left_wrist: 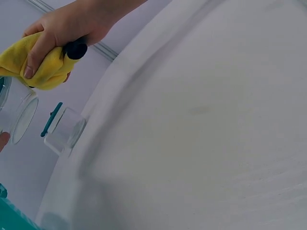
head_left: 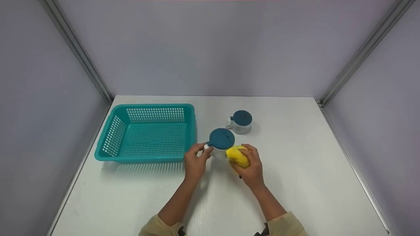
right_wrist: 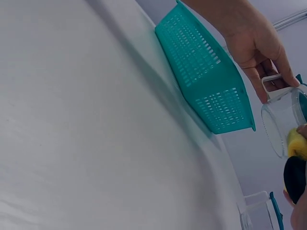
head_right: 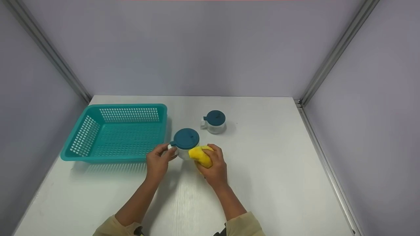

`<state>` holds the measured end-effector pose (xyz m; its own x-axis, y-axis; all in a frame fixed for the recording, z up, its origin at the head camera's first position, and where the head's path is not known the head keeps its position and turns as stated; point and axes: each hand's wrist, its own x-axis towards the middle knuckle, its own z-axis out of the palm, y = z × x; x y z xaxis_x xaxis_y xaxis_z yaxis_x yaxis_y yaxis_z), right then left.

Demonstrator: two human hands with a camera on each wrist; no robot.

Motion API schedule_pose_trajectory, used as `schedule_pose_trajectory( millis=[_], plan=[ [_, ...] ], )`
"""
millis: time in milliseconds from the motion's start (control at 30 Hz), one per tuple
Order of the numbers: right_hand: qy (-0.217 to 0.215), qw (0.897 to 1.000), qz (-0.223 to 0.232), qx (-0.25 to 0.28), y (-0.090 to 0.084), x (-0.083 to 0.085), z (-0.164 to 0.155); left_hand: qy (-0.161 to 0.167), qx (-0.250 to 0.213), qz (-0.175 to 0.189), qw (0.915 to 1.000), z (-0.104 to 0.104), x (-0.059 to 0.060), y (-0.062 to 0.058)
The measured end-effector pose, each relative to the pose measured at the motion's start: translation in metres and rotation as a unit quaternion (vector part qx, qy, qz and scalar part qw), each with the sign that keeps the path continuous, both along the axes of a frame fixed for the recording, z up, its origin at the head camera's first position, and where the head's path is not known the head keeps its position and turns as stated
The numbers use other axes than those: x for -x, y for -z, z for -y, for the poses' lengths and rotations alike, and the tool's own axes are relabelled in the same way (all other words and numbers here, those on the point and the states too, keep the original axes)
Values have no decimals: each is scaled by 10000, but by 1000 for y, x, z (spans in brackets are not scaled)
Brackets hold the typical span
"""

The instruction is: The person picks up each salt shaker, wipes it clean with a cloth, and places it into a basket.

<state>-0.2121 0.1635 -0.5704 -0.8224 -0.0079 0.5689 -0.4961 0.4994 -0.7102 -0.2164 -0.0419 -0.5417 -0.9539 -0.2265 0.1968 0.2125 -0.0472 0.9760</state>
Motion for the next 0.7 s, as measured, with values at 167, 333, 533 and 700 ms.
schedule_pose_trajectory(
  millis=[167,333,533,700],
  plan=[
    [-4,9993,-235,-302,4,-1,3,-53,65,-42,10000,1,-1,-1],
    [-22,9968,-507,-619,8,-1,5,-113,142,-91,9998,0,0,1],
    [-154,9936,-684,-883,13,-4,5,-233,335,-244,9989,-3,2,4],
    [-184,9948,-517,-858,14,-8,5,-265,380,-140,9988,-7,0,4]
  ],
)
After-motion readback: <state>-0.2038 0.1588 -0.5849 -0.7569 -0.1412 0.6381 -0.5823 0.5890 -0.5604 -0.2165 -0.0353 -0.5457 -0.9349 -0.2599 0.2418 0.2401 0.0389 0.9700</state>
